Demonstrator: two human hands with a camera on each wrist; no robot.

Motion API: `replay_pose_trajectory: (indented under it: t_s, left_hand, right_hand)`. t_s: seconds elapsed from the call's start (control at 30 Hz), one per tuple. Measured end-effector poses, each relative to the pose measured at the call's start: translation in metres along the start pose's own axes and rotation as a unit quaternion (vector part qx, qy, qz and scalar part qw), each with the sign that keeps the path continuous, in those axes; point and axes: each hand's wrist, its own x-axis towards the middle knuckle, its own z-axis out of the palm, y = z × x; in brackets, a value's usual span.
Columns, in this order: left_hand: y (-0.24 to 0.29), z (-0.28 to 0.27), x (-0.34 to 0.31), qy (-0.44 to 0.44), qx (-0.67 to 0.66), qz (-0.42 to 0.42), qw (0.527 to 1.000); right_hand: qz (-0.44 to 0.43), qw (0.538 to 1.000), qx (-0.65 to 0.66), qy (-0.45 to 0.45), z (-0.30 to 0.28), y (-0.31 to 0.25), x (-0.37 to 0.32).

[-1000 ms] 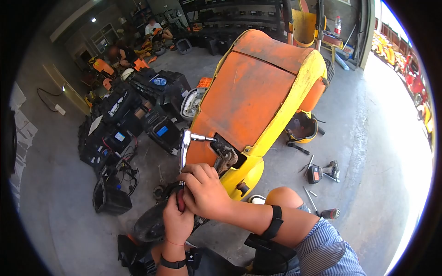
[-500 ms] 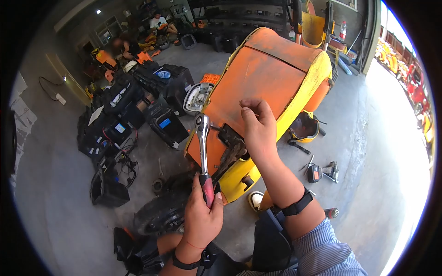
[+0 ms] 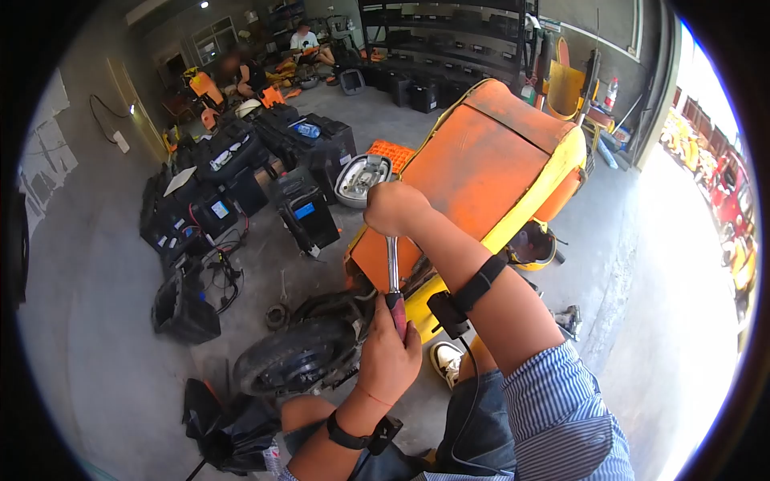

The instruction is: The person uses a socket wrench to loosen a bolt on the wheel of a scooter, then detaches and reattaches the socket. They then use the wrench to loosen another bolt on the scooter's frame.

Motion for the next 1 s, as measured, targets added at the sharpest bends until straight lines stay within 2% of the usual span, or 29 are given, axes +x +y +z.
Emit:
replay_pose_trajectory:
  t_s: [0.03,0.1,0.23,0.33,0.47,0.53,0.7,0.77,0.8,0.9,0.93,0.97,1.0]
  left_hand:
    - [-0.003,-0.001,-0.002,-0.004,-0.017,-0.001,1.0]
    - [-0.007,-0.004,-0.002,-0.009,-0.021,-0.008,1.0]
    - [-0.016,-0.011,0.001,-0.027,-0.015,-0.029,0.999]
    - [-0.026,-0.018,0.006,-0.01,0.0,-0.008,1.0]
    - [-0.047,-0.016,0.008,0.03,0.006,0.04,0.999]
    - [-0.054,-0.023,0.011,-0.002,0.012,0.001,1.0]
    - [-0.066,-0.038,0.023,0.008,0.041,-0.004,0.999]
    - [-0.071,-0.04,0.026,0.005,0.046,-0.027,0.999]
    - [-0.074,-0.04,0.028,0.021,0.049,-0.009,0.999]
    - [-0.065,-0.04,0.024,-0.013,0.052,-0.033,0.998]
    - [-0.056,-0.037,0.019,-0.014,0.031,-0.005,0.999]
    - [-0.046,-0.03,0.012,-0.016,0.009,0.023,1.0]
    - [-0.038,-0.02,0.005,-0.035,-0.067,0.029,0.997]
  right_hand:
    - [-0.002,1.0,-0.001,-0.006,0.001,-0.001,-0.001]
    - [0.016,0.993,0.118,-0.027,-0.002,-0.001,0.0]
    - [-0.003,0.995,0.1,-0.012,0.001,0.006,0.006]
    - [0.029,0.992,0.123,-0.001,0.0,0.007,0.001]
    - [0.07,0.983,0.165,0.05,0.002,0.003,-0.005]
    - [0.081,0.98,0.168,0.068,0.003,0.001,-0.008]
    - [0.095,0.971,0.159,0.153,0.008,-0.004,-0.013]
    - [0.103,0.968,0.167,0.159,0.009,-0.007,-0.014]
    - [0.112,0.964,0.174,0.164,0.009,-0.008,-0.015]
    - [0.105,0.97,0.163,0.146,0.007,-0.006,-0.014]
    - [0.107,0.97,0.163,0.147,0.005,-0.003,-0.012]
    - [0.085,0.976,0.171,0.103,0.003,0.001,-0.009]
    - [0.063,0.98,0.179,0.058,0.002,0.004,-0.007]
